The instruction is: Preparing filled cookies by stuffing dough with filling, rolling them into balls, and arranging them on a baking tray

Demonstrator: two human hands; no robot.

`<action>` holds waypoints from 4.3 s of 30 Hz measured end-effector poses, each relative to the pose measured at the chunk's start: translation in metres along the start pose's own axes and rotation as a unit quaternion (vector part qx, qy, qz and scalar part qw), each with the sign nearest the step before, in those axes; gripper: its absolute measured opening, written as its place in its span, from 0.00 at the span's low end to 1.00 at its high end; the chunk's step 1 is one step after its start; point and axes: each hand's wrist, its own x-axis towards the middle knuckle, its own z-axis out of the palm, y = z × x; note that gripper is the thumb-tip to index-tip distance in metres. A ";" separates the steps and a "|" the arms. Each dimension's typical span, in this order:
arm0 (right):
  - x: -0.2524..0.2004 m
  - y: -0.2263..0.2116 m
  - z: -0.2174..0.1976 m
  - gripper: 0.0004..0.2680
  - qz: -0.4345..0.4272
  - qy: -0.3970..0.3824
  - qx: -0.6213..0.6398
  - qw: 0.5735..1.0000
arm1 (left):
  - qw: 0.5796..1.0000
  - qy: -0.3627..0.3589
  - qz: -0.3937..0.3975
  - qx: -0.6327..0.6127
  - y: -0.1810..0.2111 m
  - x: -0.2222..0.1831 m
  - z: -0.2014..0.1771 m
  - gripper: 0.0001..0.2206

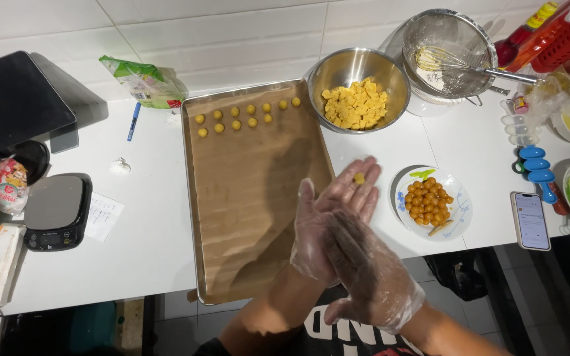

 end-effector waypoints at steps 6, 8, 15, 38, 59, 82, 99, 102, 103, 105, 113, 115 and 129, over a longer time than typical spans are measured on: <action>-0.010 0.007 -0.001 0.45 0.035 -0.060 -0.031 0.997 | 0.999 0.054 0.005 0.006 -0.003 -0.002 0.006 0.38; -0.025 0.000 -0.001 0.36 0.110 0.003 0.014 0.994 | 0.998 0.039 0.010 -0.045 0.003 -0.002 0.002 0.34; 0.031 -0.008 -0.037 0.34 0.549 0.159 0.408 0.712 | 0.987 0.074 -0.004 -0.140 0.001 -0.005 -0.004 0.31; 0.042 -0.010 0.005 0.19 0.604 0.179 0.501 0.594 | 0.995 0.057 -0.059 -0.055 0.020 -0.003 0.001 0.34; -0.022 0.054 -0.011 0.08 0.475 0.158 0.530 0.684 | 0.997 0.052 -0.044 -0.021 -0.023 0.031 -0.029 0.37; -0.283 0.231 -0.034 0.18 0.288 -0.418 -0.167 0.845 | 0.977 0.160 0.080 -0.116 -0.053 0.006 -0.048 0.33; -0.279 0.260 -0.050 0.05 0.587 0.373 0.182 0.696 | 0.967 0.190 0.082 -0.148 -0.069 0.007 -0.047 0.33; -0.283 0.261 -0.040 0.04 0.610 0.365 0.172 0.682 | 0.969 0.183 0.086 -0.142 -0.071 0.007 -0.046 0.33; -0.286 0.263 -0.036 0.05 0.581 0.381 0.189 0.694 | 0.968 0.187 0.087 -0.145 -0.071 0.007 -0.046 0.33; -0.289 0.266 -0.029 0.07 0.551 0.396 0.207 0.705 | 0.967 0.191 0.088 -0.147 -0.071 0.007 -0.046 0.32; -0.271 0.266 -0.024 0.05 0.522 0.402 0.178 0.731 | 0.970 0.177 0.075 -0.148 -0.074 0.011 -0.043 0.32; -0.270 0.267 -0.021 0.05 0.525 0.404 0.170 0.730 | 0.969 0.181 0.077 -0.151 -0.073 0.011 -0.043 0.32; -0.261 0.259 -0.013 0.02 0.530 0.369 0.092 0.758 | 0.967 0.185 0.095 -0.144 -0.069 0.010 -0.048 0.32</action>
